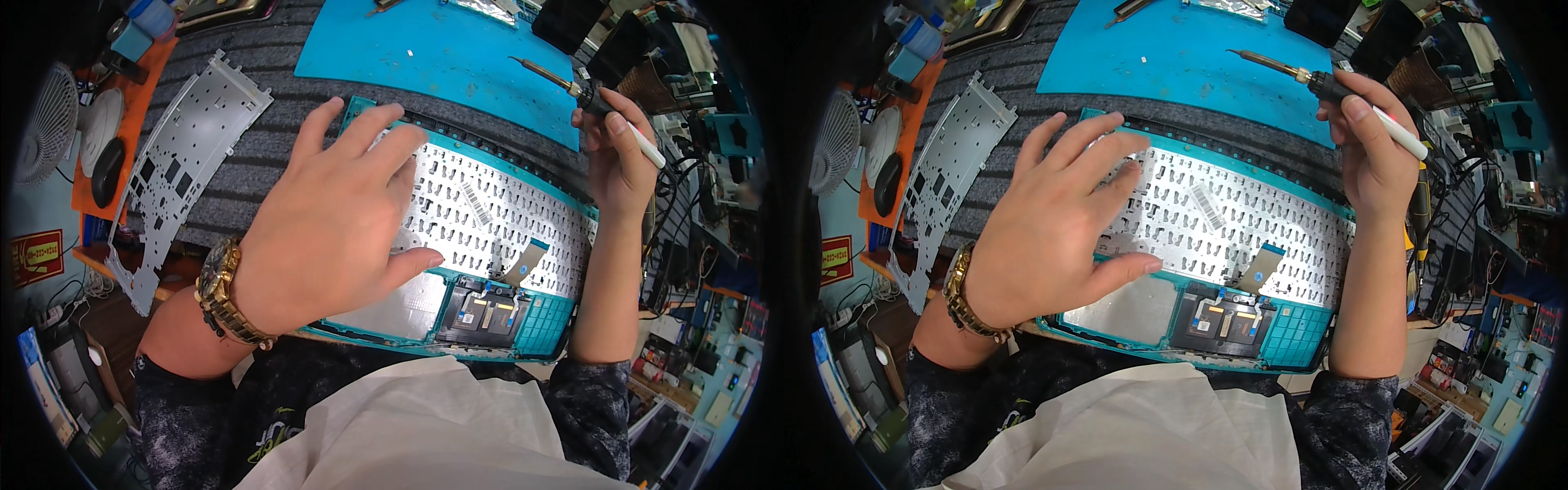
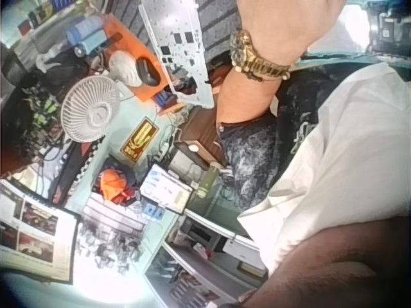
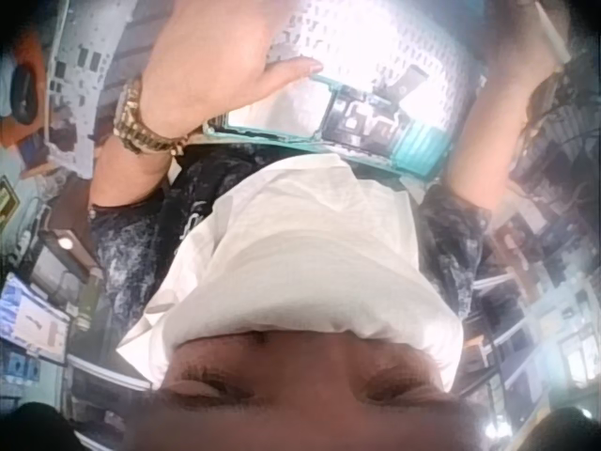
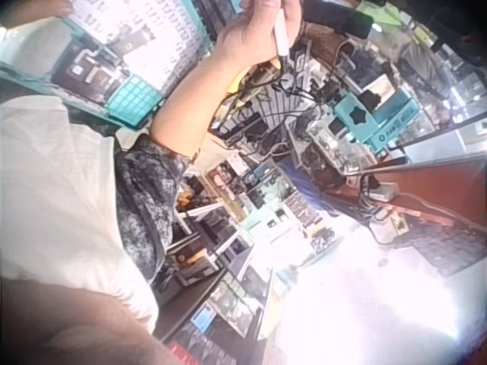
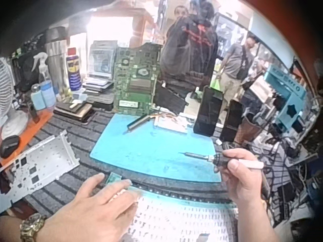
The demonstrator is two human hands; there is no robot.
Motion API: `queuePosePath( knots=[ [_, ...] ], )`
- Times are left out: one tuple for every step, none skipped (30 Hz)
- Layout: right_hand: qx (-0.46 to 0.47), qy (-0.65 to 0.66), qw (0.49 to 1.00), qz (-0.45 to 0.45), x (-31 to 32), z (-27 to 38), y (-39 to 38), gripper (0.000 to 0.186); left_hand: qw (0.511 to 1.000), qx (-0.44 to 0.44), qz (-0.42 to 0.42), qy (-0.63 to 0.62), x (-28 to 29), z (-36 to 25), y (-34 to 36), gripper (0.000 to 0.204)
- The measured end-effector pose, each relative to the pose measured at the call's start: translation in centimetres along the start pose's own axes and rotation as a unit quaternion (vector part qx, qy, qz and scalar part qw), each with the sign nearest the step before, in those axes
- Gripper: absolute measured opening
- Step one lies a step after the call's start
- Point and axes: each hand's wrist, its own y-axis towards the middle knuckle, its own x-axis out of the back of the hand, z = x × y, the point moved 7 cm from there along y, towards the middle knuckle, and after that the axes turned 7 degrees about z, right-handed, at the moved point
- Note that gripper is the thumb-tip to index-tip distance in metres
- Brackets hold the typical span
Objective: The person uses a soldering iron to melt plastic points on a laptop keyboard assembly. They apply the heated tip to various spots on the silver backing of the keyboard while holding the assembly by hand.
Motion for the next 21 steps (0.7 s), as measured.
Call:
queuePosePath(
  knots=[
    [0.0, 0.0, 1.0, 0.0, 0.2, 0.0, 0.1, 0.042, 1.0, 0.003, 0.024, 0.001, -0.3, 0.0, 0.0, 0.071],
    [0.004, 0.001, 1.0, 0.005, 0.3, 0.0, 0.1, 0.042, 1.0, 0.002, 0.024, 0.001, -0.3, 0.1, 0.0, 0.071],
    [0.007, 0.002, 1.0, 0.011, 0.4, 0.0, 0.1, 0.043, 0.999, 0.002, 0.031, -0.006, -0.4, 0.2, 0.1, 0.071],
    [0.007, 0.002, 1.0, 0.01, 0.4, 0.0, 0.0, 0.043, 0.999, 0.001, 0.039, -0.013, -0.5, 0.3, 0.1, 0.072],
    [0.008, 0.001, 1.0, 0.006, 0.5, 0.0, 0.1, 0.043, 0.999, 0.001, 0.038, -0.013, -0.5, 0.2, 0.1, 0.072],
    [0.008, -0.001, 1.0, 0.001, 0.5, 0.1, 0.1, 0.043, 1.0, 0.003, 0.019, -0.005, -0.2, 0.2, 0.0, 0.072],
    [0.008, -0.001, 1.0, 0.001, 0.5, 0.2, 0.2, 0.043, 1.0, 0.006, 0.0, 0.002, 0.0, 0.1, -0.1, 0.072],
    [0.013, 0.005, 1.0, -0.004, 0.6, 0.4, 0.2, 0.043, 1.0, 0.005, 0.001, 0.002, 0.1, 0.1, -0.1, 0.072],
    [0.017, 0.011, 1.0, -0.009, 0.7, 0.5, 0.2, 0.043, 1.0, 0.011, -0.001, 0.002, 0.2, 0.1, -0.1, 0.072],
    [0.017, 0.011, 1.0, -0.01, 0.8, 0.5, 0.1, 0.043, 1.0, 0.016, -0.002, 0.002, 0.3, 0.2, -0.1, 0.072],
    [0.023, 0.01, 1.0, -0.009, 0.9, 0.6, 0.2, 0.042, 1.0, 0.016, -0.002, 0.002, 0.3, 0.1, -0.1, 0.072],
    [0.029, 0.009, 1.0, -0.007, 1.0, 0.7, 0.2, 0.042, 1.0, 0.021, 0.001, 0.004, 0.3, 0.1, -0.2, 0.071],
    [0.029, 0.009, 1.0, -0.007, 1.1, 0.7, 0.2, 0.042, 1.0, 0.026, 0.004, 0.007, 0.3, 0.2, -0.3, 0.07],
    [0.028, 0.008, 1.0, -0.006, 1.1, 0.6, 0.2, 0.043, 1.0, 0.026, 0.004, 0.007, 0.3, 0.1, -0.4, 0.07],
    [0.028, 0.007, 1.0, -0.005, 1.1, 0.5, 0.2, 0.043, 0.999, 0.039, -0.001, 0.01, 0.3, 0.3, -0.6, 0.069],
    [0.028, 0.007, 1.0, -0.005, 1.1, 0.5, 0.2, 0.043, 0.999, 0.052, -0.005, 0.013, 0.3, 0.5, -0.8, 0.068],
    [0.024, 0.003, 1.0, -0.005, 1.1, 0.4, 0.2, 0.043, 0.999, 0.051, -0.005, 0.013, 0.3, 0.5, -0.9, 0.068],
    [0.02, -0.001, 1.0, -0.006, 1.1, 0.4, 0.2, 0.043, 0.998, 0.059, 0.001, 0.016, 0.4, 0.6, -1.0, 0.067],
    [0.019, -0.001, 1.0, -0.007, 1.1, 0.4, 0.2, 0.043, 0.998, 0.066, 0.007, 0.019, 0.4, 0.7, -1.0, 0.066],
    [0.016, -0.003, 1.0, -0.015, 1.1, 0.4, 0.1, 0.043, 0.998, 0.067, 0.007, 0.019, 0.5, 0.7, -1.2, 0.066],
    [0.012, -0.005, 1.0, -0.024, 1.1, 0.3, 0.1, 0.043, 0.997, 0.071, 0.011, 0.013, 0.5, 0.8, -1.3, 0.067]
  ],
)
